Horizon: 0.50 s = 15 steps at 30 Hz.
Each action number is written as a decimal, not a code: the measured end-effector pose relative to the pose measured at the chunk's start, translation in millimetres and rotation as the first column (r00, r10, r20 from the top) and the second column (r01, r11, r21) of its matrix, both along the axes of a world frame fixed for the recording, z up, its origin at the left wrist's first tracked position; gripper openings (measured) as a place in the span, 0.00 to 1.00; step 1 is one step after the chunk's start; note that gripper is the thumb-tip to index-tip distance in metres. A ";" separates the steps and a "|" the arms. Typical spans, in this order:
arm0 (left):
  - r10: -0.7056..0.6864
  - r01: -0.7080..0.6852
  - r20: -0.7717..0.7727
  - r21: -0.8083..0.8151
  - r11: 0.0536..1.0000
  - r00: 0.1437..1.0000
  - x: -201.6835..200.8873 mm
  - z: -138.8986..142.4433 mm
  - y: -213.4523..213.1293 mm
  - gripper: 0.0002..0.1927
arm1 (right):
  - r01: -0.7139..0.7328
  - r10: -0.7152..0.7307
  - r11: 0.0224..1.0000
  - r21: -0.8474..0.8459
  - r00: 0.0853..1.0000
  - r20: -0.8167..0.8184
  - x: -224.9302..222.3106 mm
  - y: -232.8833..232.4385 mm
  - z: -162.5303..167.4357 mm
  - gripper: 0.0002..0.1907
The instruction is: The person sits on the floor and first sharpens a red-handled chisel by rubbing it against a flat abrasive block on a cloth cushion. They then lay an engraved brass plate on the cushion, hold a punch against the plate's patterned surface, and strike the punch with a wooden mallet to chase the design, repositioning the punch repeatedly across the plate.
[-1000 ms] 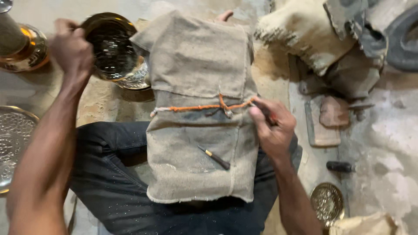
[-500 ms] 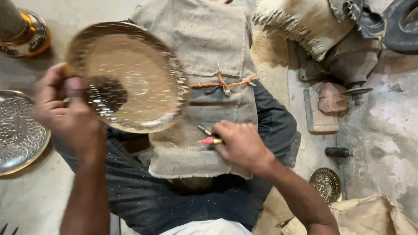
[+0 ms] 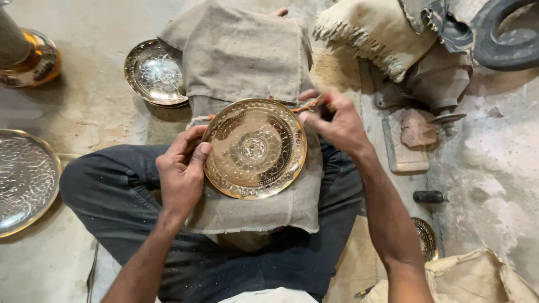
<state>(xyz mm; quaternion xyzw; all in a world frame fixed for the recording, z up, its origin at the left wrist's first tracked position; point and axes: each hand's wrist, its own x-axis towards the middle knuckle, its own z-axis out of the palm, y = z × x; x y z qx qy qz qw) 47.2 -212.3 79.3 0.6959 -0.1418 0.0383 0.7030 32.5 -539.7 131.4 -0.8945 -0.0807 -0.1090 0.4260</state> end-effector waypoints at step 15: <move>-0.403 -0.072 0.662 0.567 0.820 0.631 107.5 47.5 -27.0 0.12 | -0.249 0.268 0.952 0.179 0.959 -0.095 46.7 44.4 60.3 0.14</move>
